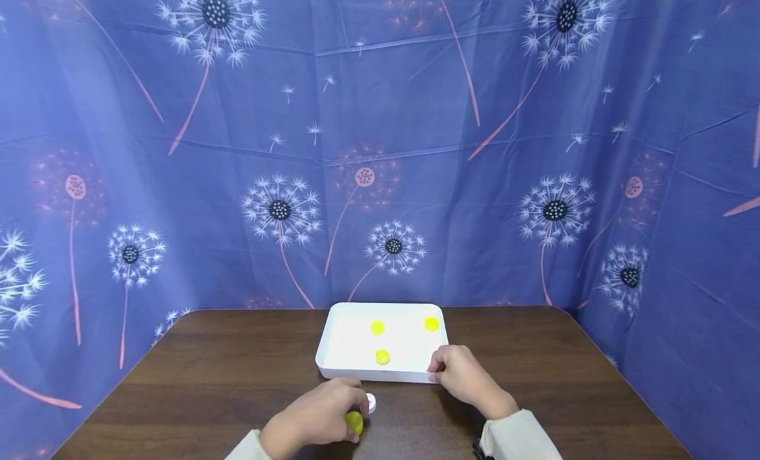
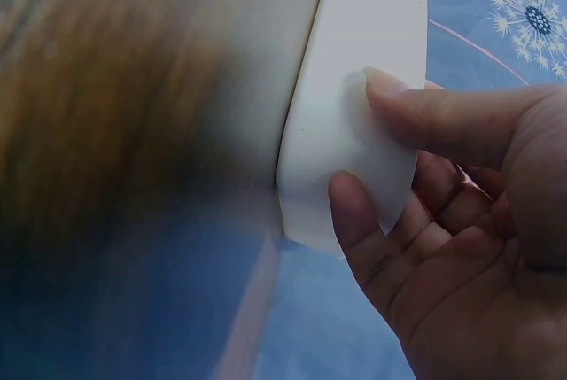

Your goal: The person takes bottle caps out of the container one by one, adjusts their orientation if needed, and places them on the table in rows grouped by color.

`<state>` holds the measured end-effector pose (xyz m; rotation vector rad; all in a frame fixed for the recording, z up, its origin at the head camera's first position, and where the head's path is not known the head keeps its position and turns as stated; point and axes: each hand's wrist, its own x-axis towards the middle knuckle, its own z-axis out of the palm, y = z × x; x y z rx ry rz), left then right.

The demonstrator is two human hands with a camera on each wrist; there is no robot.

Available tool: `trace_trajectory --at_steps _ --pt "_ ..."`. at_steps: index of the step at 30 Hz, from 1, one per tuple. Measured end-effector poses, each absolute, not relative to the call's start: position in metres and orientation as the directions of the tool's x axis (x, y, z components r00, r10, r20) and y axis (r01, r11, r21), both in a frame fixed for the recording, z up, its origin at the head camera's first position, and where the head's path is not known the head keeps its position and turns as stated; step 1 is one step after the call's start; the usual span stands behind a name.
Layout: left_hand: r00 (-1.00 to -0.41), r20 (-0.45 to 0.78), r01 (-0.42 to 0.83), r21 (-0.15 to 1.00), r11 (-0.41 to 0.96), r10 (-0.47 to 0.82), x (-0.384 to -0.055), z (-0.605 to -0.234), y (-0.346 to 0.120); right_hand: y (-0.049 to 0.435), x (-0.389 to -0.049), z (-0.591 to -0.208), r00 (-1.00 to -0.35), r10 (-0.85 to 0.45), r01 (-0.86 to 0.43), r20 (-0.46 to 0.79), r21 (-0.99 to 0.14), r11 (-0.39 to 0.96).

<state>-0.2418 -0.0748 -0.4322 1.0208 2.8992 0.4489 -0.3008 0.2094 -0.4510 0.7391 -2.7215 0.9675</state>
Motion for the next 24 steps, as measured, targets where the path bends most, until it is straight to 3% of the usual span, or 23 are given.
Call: trace_trajectory --at_steps 6,15,24 --pt "-0.767 0.182 0.632 0.379 0.676 0.615 -0.249 -0.409 -0.086 0.208 -0.301 -0.449 -0.862 -0.404 -0.507 0.307 -0.544 0.669" --pt "-0.731 0.382 0.677 0.310 0.667 0.565 -0.284 -0.375 -0.081 0.209 -0.300 -0.450 -0.878 -0.392 -0.477 0.273 -0.563 0.675" --pt "-0.803 0.303 0.592 0.307 0.745 0.513 -0.323 -0.360 -0.043 0.209 -0.302 -0.449 -0.873 -0.399 -0.486 0.280 -0.566 0.666"
